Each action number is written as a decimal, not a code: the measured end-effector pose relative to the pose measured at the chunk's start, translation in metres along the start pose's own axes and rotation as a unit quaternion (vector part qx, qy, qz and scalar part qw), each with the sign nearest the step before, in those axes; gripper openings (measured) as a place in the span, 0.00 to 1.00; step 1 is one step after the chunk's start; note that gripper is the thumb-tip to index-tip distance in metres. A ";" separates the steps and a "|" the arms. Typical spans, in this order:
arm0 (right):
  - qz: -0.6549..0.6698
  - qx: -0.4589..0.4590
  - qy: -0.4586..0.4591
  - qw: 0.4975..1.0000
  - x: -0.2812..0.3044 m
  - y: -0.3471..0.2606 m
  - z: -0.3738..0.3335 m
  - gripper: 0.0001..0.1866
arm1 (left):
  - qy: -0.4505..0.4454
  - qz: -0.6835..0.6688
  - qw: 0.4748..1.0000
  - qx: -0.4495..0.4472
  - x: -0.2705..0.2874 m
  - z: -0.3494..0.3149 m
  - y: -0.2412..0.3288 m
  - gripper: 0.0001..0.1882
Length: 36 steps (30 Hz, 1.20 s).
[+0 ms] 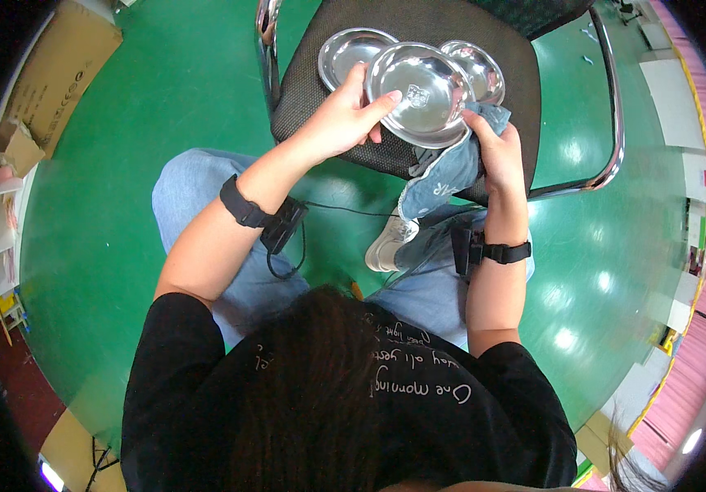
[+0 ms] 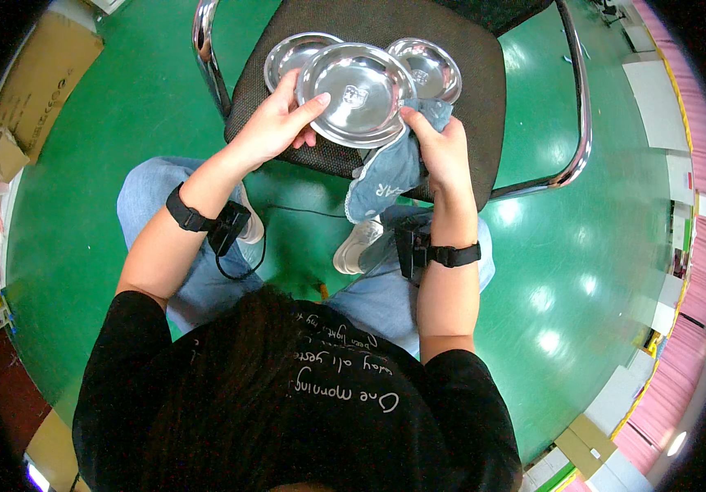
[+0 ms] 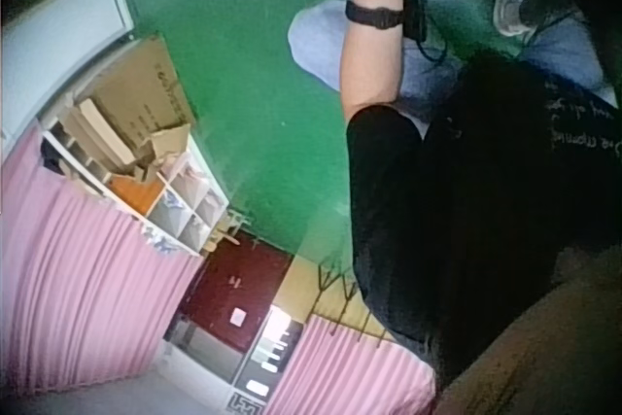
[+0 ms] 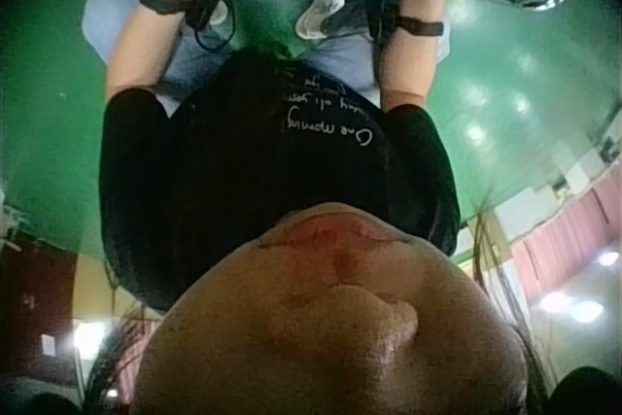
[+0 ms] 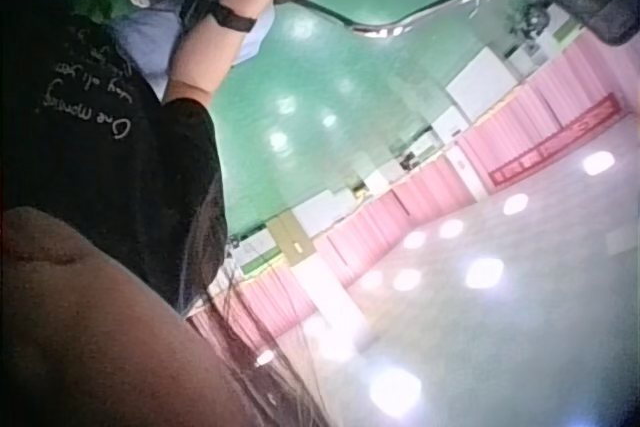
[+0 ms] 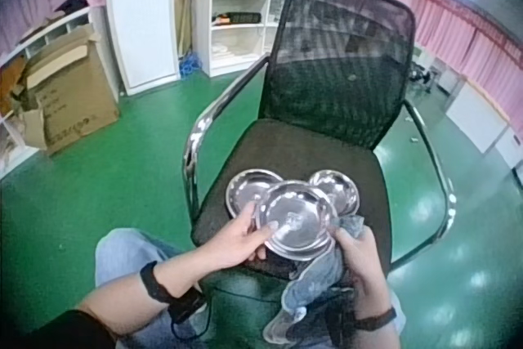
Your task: The person wipes and polishes small stainless steel dishes using a blue cloth, handling each dish sequentially and setting it down on a chair.
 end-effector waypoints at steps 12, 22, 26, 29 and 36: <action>0.152 0.024 0.214 0.965 0.040 0.028 0.036 0.10 | 0.119 0.409 0.865 -0.264 0.025 0.000 0.024 0.16; 0.141 -0.021 0.252 0.957 0.039 0.055 0.049 0.13 | 0.137 0.507 0.828 -0.194 0.041 -0.001 0.014 0.11; 0.129 -0.041 0.250 0.959 0.038 0.055 0.046 0.15 | 0.130 0.532 0.823 -0.148 0.043 0.003 0.009 0.13; 0.111 -0.046 0.233 0.965 0.040 0.061 0.050 0.17 | 0.125 0.535 0.823 -0.143 0.045 0.007 0.004 0.13; -0.204 0.052 0.210 0.955 0.038 0.047 0.053 0.22 | 0.119 0.543 0.823 -0.116 0.044 0.016 0.004 0.15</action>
Point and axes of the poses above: each hand's wrist, its own z-axis towards the middle knuckle, its own x-axis out of the back of the hand, y = z × x, the point moved 5 cm from there along z, towards the middle knuckle, and after that the axes turned 7 degrees about y, right-handed, at the moved point
